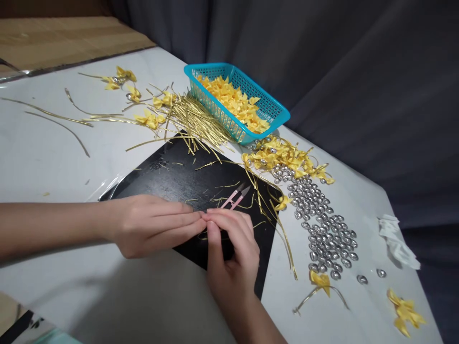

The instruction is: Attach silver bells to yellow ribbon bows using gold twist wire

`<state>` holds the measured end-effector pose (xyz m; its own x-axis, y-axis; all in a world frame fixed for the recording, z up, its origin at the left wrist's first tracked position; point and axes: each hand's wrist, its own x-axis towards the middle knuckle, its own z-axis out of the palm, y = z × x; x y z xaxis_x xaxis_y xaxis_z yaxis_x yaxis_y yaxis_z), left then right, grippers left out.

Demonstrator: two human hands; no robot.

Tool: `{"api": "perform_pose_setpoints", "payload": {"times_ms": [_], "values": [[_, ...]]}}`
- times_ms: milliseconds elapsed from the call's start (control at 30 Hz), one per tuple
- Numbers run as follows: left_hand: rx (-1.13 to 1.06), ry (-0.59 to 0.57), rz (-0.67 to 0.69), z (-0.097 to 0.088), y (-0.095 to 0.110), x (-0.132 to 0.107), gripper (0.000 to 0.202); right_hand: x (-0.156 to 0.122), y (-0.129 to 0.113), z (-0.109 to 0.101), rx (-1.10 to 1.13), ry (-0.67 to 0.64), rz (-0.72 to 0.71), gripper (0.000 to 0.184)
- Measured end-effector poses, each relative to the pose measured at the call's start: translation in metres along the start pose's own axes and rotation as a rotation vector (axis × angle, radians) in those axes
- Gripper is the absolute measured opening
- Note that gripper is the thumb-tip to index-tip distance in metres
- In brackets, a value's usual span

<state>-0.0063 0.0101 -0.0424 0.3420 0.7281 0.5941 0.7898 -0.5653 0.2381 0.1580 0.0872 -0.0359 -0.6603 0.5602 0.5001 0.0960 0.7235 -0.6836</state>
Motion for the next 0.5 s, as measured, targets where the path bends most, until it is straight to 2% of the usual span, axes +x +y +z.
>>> {"api": "perform_pose_setpoints", "payload": {"times_ms": [267, 500], "values": [[-0.085, -0.078, -0.033, 0.004, 0.009, 0.003, 0.034, -0.001, -0.009, -0.003, -0.058, -0.011, -0.051, 0.017], [-0.030, -0.114, 0.052, -0.002, 0.017, 0.006, 0.033, -0.003, -0.018, -0.007, 0.036, 0.000, -0.004, 0.019]]}}
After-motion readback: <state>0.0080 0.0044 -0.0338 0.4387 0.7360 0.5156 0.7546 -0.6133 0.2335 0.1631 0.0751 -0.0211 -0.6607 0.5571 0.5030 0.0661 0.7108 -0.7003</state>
